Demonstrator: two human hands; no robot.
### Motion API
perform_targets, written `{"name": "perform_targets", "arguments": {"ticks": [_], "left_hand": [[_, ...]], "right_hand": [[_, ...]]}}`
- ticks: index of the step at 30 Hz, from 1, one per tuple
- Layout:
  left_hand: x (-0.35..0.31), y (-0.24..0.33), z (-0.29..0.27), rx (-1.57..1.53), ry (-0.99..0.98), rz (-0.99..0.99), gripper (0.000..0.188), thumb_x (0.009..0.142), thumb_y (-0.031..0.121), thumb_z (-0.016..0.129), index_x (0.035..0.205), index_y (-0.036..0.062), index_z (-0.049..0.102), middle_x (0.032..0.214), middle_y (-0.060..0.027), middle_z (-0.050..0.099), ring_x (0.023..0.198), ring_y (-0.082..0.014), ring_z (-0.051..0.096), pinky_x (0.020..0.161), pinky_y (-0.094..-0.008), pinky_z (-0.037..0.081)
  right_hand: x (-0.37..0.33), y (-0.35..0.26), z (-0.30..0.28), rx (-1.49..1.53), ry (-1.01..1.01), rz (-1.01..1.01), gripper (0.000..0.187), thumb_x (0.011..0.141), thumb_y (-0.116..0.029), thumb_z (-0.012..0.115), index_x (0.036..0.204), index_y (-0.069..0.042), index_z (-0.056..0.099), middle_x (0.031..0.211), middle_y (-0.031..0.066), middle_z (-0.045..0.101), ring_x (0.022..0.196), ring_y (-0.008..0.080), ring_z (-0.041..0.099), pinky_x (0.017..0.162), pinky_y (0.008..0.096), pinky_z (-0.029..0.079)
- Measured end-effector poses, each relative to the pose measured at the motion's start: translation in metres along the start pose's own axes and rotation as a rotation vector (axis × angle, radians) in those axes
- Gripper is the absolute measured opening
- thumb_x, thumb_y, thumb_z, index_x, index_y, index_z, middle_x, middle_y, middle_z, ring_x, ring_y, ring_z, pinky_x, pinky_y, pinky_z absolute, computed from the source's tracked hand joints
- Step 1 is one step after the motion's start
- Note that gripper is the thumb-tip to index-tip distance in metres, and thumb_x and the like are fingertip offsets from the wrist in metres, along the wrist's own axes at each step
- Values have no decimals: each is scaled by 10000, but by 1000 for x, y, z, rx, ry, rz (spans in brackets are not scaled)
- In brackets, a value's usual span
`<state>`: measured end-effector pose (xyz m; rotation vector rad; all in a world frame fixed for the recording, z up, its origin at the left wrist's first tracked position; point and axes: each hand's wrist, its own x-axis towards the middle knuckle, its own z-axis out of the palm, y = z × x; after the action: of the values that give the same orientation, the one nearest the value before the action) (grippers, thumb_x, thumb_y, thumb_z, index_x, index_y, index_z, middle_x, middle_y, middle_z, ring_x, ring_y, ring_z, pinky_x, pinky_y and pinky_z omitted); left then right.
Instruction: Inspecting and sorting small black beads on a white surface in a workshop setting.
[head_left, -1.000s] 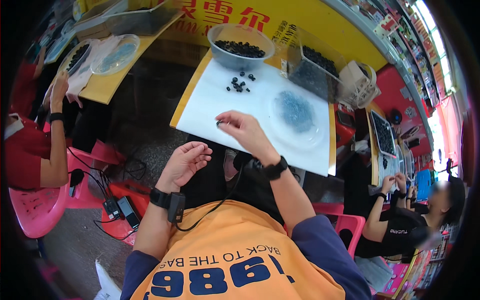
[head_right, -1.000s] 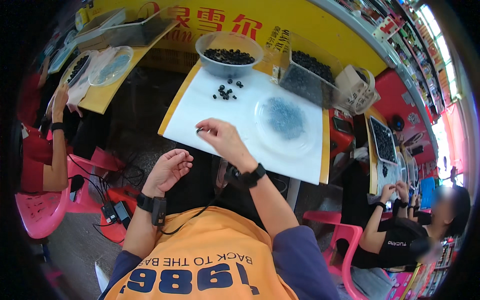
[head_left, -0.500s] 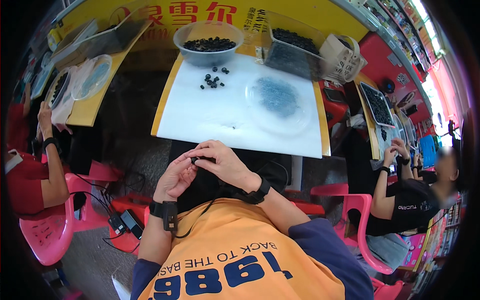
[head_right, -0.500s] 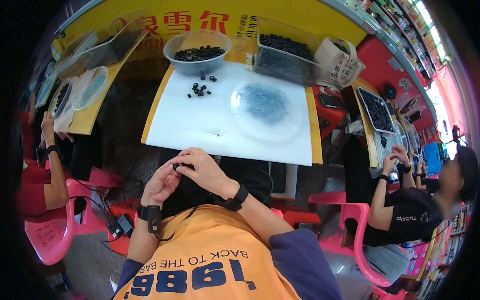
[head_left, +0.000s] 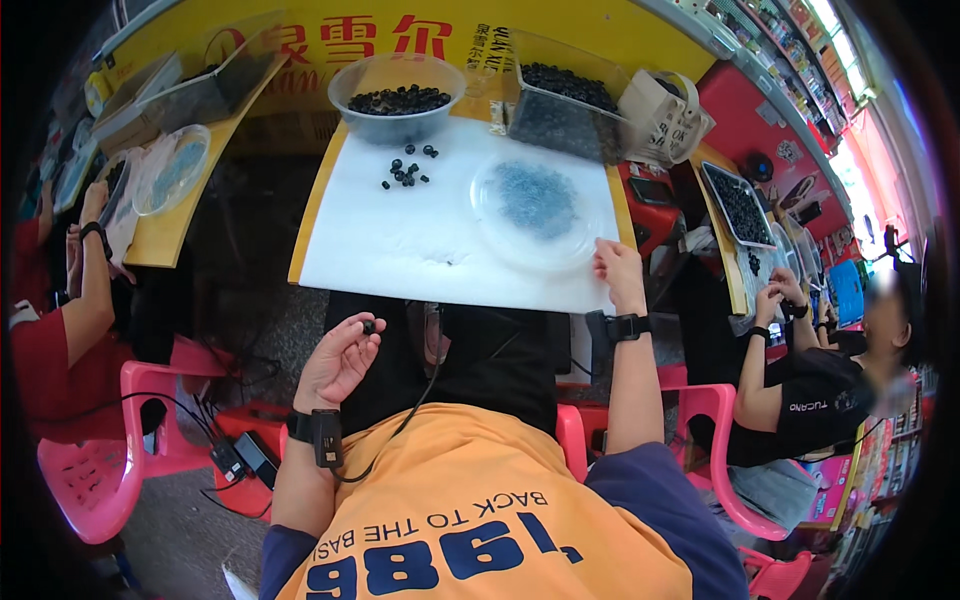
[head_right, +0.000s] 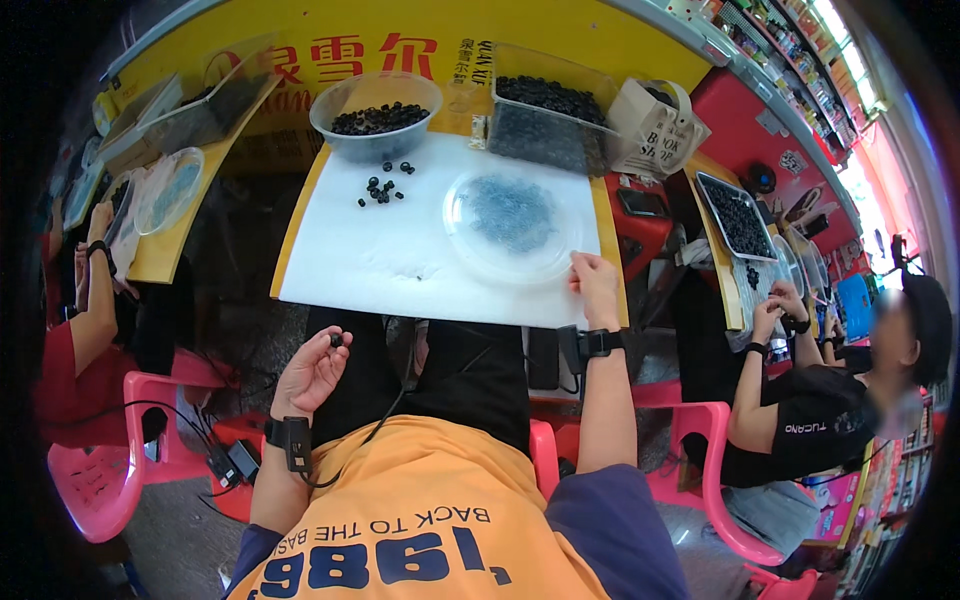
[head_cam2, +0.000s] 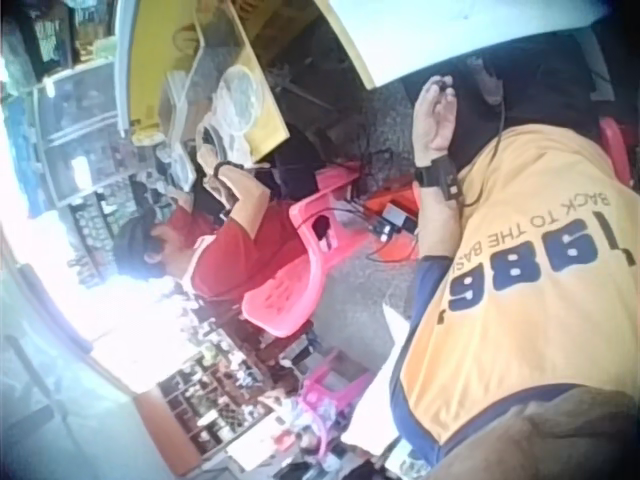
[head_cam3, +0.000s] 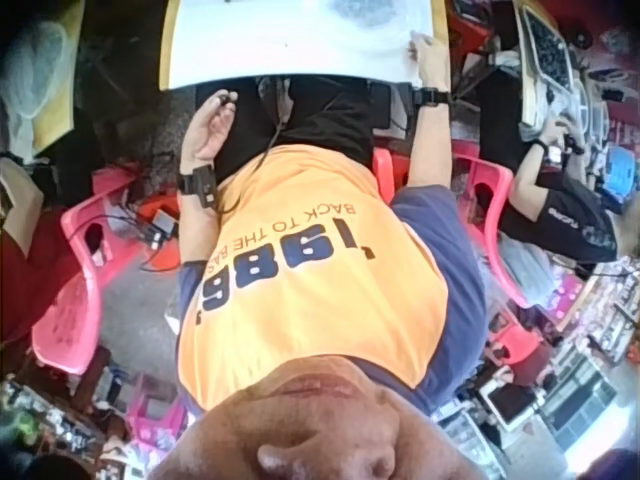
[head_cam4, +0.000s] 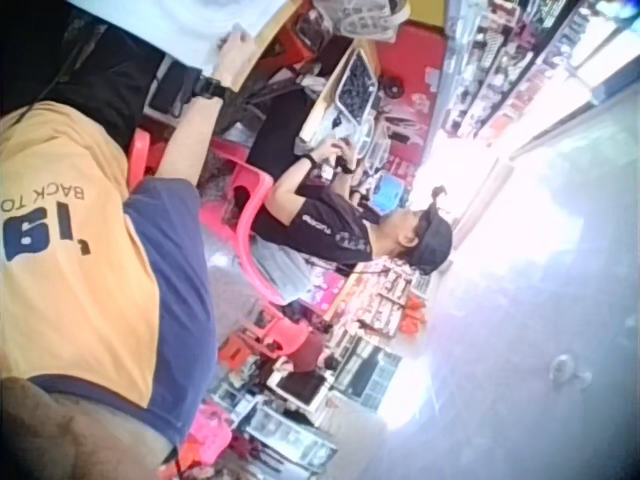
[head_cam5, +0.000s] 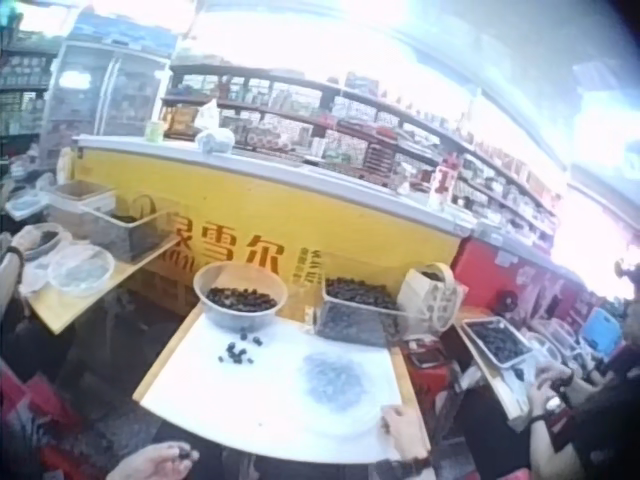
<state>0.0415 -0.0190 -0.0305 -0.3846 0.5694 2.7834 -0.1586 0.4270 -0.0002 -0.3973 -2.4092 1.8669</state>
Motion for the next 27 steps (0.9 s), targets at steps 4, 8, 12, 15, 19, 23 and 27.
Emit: {"name": "perform_targets", "arguments": {"ticks": [4,8,12,15,19,23,27], "left_hand": [[-3,0,-5,7,23,16,207,978,56,579,1163,-36,594,1109,-176,659,905,-195,701,798,-262,613],[0,3,-4,-13,31,16,193,978,65,588,1140,-37,607,1092,-176,664,885,-189,704,793,-261,617],[1,4,-5,-33,74,24,187,974,69,599,1126,-39,616,1083,-174,667,868,-185,704,785,-254,618],[3,4,-11,-46,67,28,191,980,81,598,1133,-28,633,1112,-180,668,892,-206,693,773,-260,618],[4,3,-10,-63,80,37,205,980,69,595,1162,-25,610,1105,-176,666,901,-205,695,783,-260,616],[5,2,-8,-45,85,71,233,977,60,596,1191,-30,588,1118,-181,658,915,-196,697,808,-257,610],[4,3,-10,-37,83,83,243,980,56,588,1206,-34,580,1137,-189,654,940,-206,694,833,-263,606]], "right_hand": [[-18,-14,13,200,-214,193,139,877,-84,718,929,34,666,782,58,666,638,112,620,584,222,506],[-19,-11,-4,351,-184,248,129,884,-75,702,932,37,660,814,85,684,681,129,640,648,229,538],[-22,-10,-1,322,-142,207,129,889,-68,691,930,47,649,835,104,690,701,147,654,669,238,549],[-26,-13,2,273,-120,151,138,897,-69,681,945,51,634,841,116,686,718,158,665,672,245,554],[-33,-4,16,335,-102,149,223,901,-127,702,1016,43,615,834,107,681,743,161,674,686,246,548],[-37,-12,13,87,-80,128,261,921,-170,687,1019,56,600,809,132,685,750,170,685,681,266,551],[-48,-46,25,-665,89,-255,169,899,-120,672,957,38,654,810,162,692,751,275,683,693,350,541]]}}
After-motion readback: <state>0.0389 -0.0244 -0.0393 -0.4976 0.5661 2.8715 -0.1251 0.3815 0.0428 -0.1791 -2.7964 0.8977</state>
